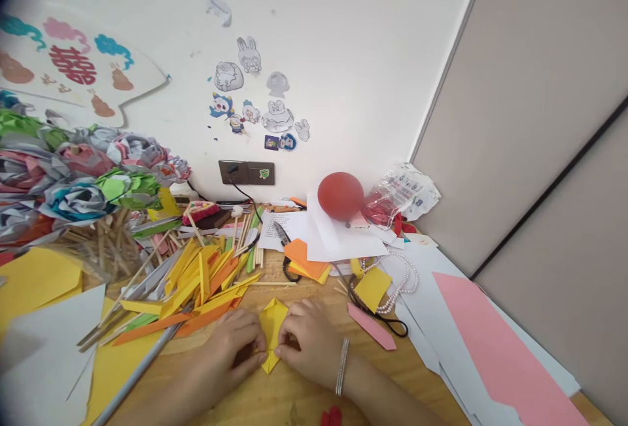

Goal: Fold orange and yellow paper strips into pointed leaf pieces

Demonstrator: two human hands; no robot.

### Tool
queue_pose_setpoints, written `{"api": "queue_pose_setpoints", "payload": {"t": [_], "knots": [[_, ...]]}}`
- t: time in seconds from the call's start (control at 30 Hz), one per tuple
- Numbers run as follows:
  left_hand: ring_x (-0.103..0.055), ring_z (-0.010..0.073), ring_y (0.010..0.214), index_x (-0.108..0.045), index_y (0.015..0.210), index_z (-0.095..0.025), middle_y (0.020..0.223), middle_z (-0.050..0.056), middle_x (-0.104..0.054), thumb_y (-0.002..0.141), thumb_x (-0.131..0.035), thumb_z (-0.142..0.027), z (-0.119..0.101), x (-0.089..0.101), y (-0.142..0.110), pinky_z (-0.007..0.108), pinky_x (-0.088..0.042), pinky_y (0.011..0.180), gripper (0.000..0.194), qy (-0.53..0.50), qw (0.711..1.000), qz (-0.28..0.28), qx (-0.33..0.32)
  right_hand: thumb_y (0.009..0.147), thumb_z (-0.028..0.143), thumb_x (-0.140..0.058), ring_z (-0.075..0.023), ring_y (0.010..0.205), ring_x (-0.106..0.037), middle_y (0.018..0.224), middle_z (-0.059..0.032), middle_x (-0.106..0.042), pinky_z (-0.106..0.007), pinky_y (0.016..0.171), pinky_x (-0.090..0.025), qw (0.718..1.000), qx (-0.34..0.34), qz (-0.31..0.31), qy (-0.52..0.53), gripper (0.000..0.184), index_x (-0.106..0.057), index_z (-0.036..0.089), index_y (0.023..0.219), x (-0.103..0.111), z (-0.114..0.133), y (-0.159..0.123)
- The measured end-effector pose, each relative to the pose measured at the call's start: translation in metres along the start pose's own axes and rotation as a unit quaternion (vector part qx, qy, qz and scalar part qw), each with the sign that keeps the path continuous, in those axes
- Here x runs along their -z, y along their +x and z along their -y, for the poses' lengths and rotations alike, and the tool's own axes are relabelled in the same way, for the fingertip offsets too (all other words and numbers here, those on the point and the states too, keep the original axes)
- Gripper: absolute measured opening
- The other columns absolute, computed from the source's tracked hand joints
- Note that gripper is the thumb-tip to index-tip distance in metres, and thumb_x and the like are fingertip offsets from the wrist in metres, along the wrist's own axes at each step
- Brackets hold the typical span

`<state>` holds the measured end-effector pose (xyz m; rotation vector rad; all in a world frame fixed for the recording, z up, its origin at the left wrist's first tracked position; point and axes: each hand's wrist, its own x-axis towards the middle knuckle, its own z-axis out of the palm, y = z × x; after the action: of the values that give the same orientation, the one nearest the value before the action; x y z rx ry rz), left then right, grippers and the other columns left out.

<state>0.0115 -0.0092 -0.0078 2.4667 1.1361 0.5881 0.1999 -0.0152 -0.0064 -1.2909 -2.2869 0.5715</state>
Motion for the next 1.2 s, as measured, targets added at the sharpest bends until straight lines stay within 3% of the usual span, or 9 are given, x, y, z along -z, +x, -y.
{"api": "queue_pose_setpoints", "payload": {"t": [0.33, 0.43, 0.53, 0.6, 0.73, 0.87, 1.0, 1.2], "knots": [[-0.050, 0.0191, 0.074, -0.053, 0.066, -0.019, 0.074, 0.000, -0.057, 0.079, -0.062, -0.025, -0.007, -0.005, 0.002, 0.031, -0.037, 0.069, 0.017, 0.041, 0.999, -0.020, 0.019, 0.074, 0.014, -0.067, -0.0170, 0.082, -0.046, 0.081, 0.0004, -0.052, -0.029, 0.072, -0.035, 0.996, -0.004, -0.063, -0.063, 0.014, -0.053, 0.017, 0.072, -0.013, 0.003, -0.005], [-0.051, 0.0198, 0.076, -0.054, 0.067, -0.019, 0.075, 0.001, -0.057, 0.079, -0.062, -0.024, -0.007, -0.005, 0.002, 0.031, -0.036, 0.070, 0.015, 0.038, 0.999, -0.008, 0.032, 0.079, 0.016, -0.062, -0.0160, 0.078, -0.046, 0.079, 0.0000, -0.052, -0.028, 0.070, -0.034, 0.991, 0.095, -0.064, -0.071, 0.009, -0.056, 0.018, 0.073, -0.006, 0.001, -0.007], [-0.051, 0.0198, 0.077, -0.054, 0.068, -0.019, 0.076, 0.000, -0.057, 0.078, -0.063, -0.022, -0.008, -0.004, 0.002, 0.031, -0.036, 0.071, 0.014, 0.030, 0.999, -0.002, 0.045, 0.083, 0.020, -0.055, -0.0155, 0.072, -0.044, 0.073, 0.0000, -0.054, -0.029, 0.066, -0.032, 0.959, 0.251, -0.005, -0.129, 0.008, -0.058, 0.019, 0.076, 0.000, 0.001, -0.011], [-0.051, 0.0196, 0.077, -0.053, 0.067, -0.019, 0.075, 0.000, -0.057, 0.077, -0.064, -0.021, -0.008, -0.005, 0.002, 0.031, -0.036, 0.071, 0.015, 0.032, 0.998, -0.005, 0.053, 0.084, 0.019, -0.050, -0.0159, 0.070, -0.042, 0.071, -0.0007, -0.056, -0.031, 0.066, -0.031, 0.940, 0.296, 0.020, -0.171, 0.011, -0.059, 0.019, 0.077, 0.002, 0.004, -0.015], [-0.051, 0.0195, 0.078, -0.053, 0.068, -0.018, 0.076, 0.000, -0.057, 0.076, -0.065, -0.019, -0.008, -0.006, 0.002, 0.031, -0.037, 0.071, 0.014, 0.044, 0.997, -0.007, 0.055, 0.080, 0.018, -0.051, -0.0162, 0.068, -0.042, 0.070, -0.0012, -0.059, -0.032, 0.065, -0.030, 0.934, 0.301, 0.040, -0.191, 0.010, -0.061, 0.018, 0.080, 0.005, 0.004, -0.017], [-0.051, 0.0195, 0.076, -0.051, 0.066, -0.019, 0.075, 0.000, -0.058, 0.076, -0.065, -0.020, -0.010, -0.003, 0.003, 0.031, -0.038, 0.070, 0.016, 0.057, 0.997, 0.005, 0.052, 0.080, 0.021, -0.052, -0.0166, 0.065, -0.041, 0.063, 0.0002, -0.058, -0.033, 0.062, -0.027, 0.944, 0.250, 0.015, -0.216, 0.015, -0.065, 0.025, 0.088, 0.018, -0.007, -0.014], [-0.052, 0.0193, 0.075, -0.049, 0.065, -0.019, 0.074, 0.000, -0.057, 0.077, -0.063, -0.021, -0.011, -0.002, 0.002, 0.031, -0.039, 0.069, 0.017, 0.066, 0.997, 0.000, 0.046, 0.078, 0.019, -0.051, -0.0176, 0.066, -0.042, 0.064, -0.0024, -0.058, -0.033, 0.060, -0.026, 0.943, 0.212, -0.006, -0.256, 0.011, -0.063, 0.019, 0.078, 0.026, -0.008, -0.014], [-0.051, 0.0197, 0.073, -0.049, 0.066, -0.020, 0.075, 0.000, -0.054, 0.073, -0.064, -0.031, -0.006, -0.003, -0.003, 0.032, -0.040, 0.067, 0.020, 0.111, 0.991, -0.042, 0.065, 0.073, 0.020, -0.052, -0.0168, 0.065, -0.042, 0.069, -0.0008, -0.058, -0.033, 0.064, -0.031, 0.940, 0.282, 0.045, -0.189, 0.022, -0.061, 0.020, 0.094, 0.010, 0.002, -0.018]]}}
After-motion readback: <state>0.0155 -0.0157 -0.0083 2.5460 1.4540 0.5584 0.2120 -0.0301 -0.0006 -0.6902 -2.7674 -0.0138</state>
